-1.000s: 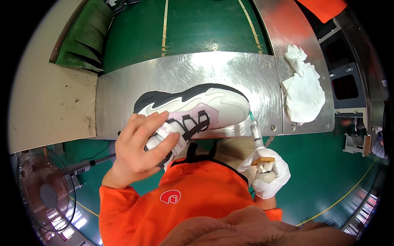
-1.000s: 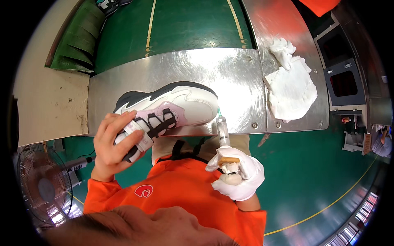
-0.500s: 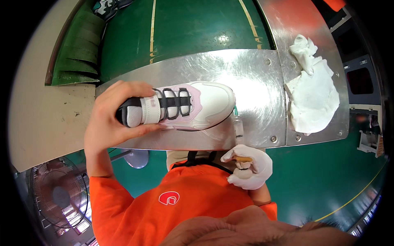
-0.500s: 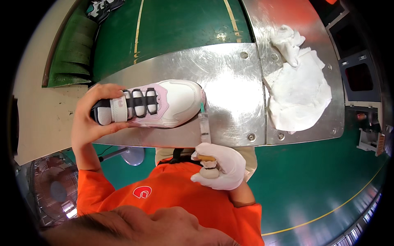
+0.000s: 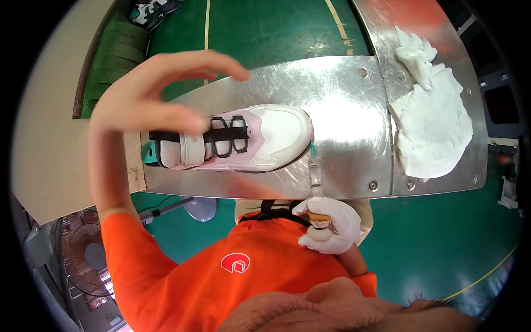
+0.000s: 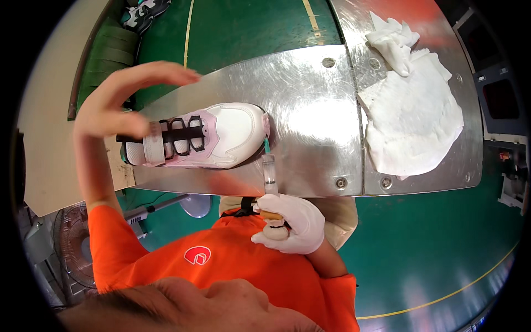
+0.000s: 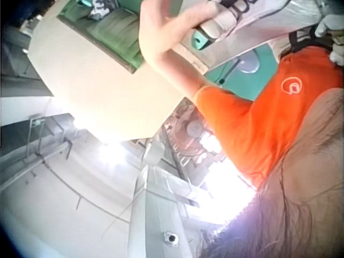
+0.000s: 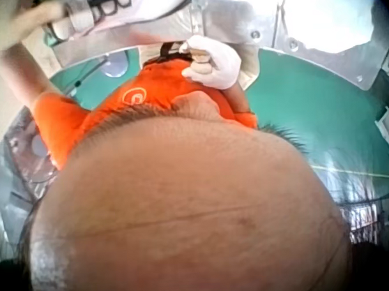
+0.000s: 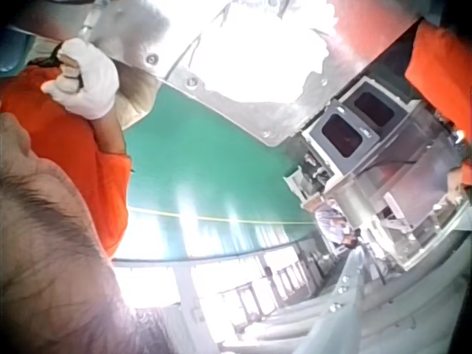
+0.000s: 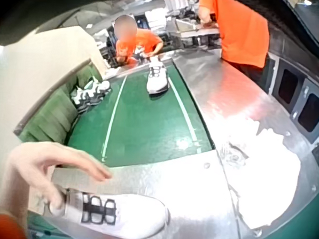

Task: The person applies glue to the seams of white and pink sneakers using a syringe. They handle multiple shoes one by one, picking them up from a metal table, applying the adhesive to specific areas, and placing them back down.

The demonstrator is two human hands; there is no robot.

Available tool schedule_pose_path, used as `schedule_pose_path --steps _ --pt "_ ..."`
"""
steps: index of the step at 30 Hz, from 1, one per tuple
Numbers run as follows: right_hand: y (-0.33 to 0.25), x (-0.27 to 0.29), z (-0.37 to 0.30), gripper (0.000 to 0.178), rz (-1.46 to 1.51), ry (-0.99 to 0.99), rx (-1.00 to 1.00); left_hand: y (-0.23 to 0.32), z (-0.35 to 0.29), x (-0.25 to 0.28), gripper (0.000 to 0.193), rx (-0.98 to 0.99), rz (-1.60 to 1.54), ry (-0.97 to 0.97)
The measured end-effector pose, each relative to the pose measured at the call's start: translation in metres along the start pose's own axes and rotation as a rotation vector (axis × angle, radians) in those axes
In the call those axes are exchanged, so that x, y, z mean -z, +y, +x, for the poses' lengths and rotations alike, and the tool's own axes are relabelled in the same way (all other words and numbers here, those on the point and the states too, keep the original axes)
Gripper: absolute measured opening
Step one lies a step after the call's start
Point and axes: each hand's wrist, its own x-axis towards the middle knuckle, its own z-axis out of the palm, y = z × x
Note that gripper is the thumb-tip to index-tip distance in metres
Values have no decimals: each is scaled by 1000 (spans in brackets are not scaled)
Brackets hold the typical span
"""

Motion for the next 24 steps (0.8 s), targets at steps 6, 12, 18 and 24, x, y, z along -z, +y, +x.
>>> schedule_pose_path --steps 6,12,18,24 --pt "5 -5 -9 58 185 55 48 -4 78 -24 57 133 98 -329" --pt "7 3 -22 63 431 -20 -108 -32 103 -54 48 124 -120 -565" --pt "-36 16 -3 66 643 56 -197 -10 68 -54 46 -29 -63 -333" --pt "-94 42 44 71 682 -302 9 47 -23 -37 47 -323 -77 225"
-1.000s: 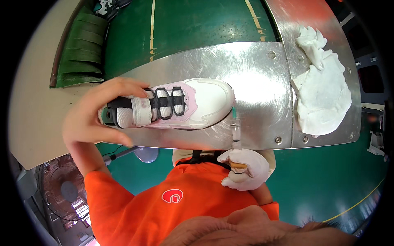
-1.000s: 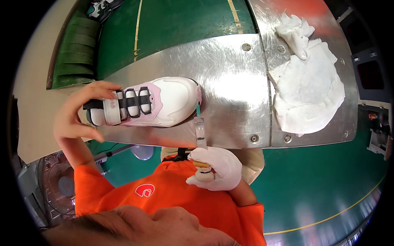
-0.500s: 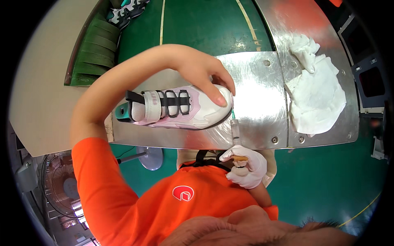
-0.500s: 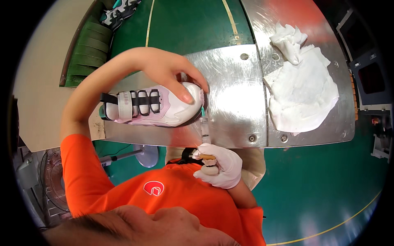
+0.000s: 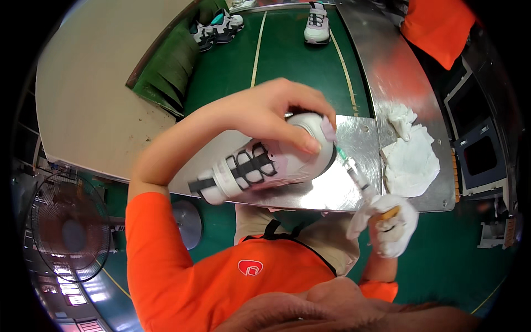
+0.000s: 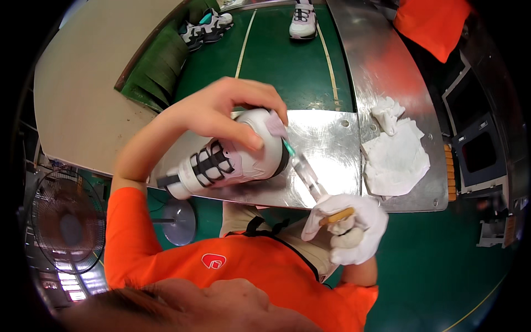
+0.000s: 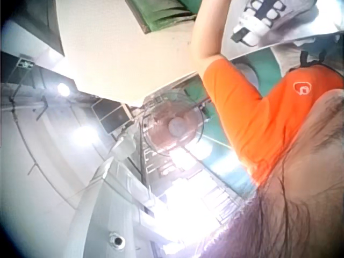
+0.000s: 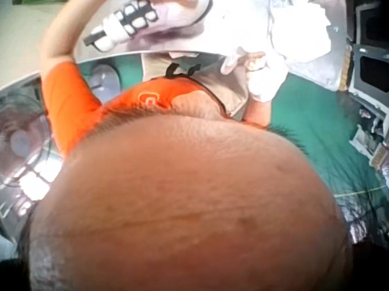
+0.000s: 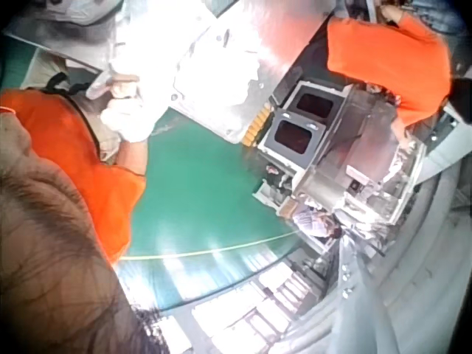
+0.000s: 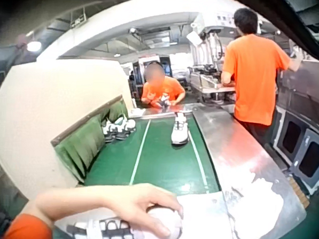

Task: The person applies glue to the seams of white and pink sneakers using a syringe. They handle multiple shoes one by one, picking them up from a metal table, applying the adhesive to specific areas, and placing them back down.

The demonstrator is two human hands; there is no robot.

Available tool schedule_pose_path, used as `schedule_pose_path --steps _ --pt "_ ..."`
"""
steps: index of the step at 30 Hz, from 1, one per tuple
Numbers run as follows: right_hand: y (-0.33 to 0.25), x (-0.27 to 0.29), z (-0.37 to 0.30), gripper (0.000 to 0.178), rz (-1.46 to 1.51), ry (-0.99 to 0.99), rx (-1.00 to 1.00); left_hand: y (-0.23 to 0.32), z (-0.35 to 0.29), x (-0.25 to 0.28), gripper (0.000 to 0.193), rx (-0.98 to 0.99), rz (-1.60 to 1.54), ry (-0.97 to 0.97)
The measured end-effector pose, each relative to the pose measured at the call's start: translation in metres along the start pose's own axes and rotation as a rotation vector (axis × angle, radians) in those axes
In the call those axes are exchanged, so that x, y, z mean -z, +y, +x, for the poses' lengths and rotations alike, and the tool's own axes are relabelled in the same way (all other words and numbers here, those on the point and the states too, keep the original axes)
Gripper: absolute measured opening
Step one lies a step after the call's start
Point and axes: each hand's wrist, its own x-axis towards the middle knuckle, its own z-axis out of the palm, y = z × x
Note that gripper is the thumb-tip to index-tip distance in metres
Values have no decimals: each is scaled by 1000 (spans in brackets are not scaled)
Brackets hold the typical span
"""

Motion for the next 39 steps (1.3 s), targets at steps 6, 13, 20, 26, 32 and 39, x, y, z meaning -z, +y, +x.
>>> schedule_pose_path --steps 6,13,20,26,32,39 --pt "-30 -65 78 63 -267 120 -107 -22 -65 -20 54 -191 -334 495" --pt "-12 -66 123 64 -338 137 -245 -73 -75 -40 60 -194 -539 800" --pt "5 -40 132 67 -270 180 -268 -111 -74 -44 50 -154 -656 987" --pt "25 -19 125 70 -289 301 -277 -126 -72 -46 50 -47 -757 1089" --pt "38 6 97 70 -369 482 -245 -140 -71 -51 46 52 -806 1161" --pt "38 8 84 74 -324 544 -258 -138 -69 -52 42 89 -850 1167"
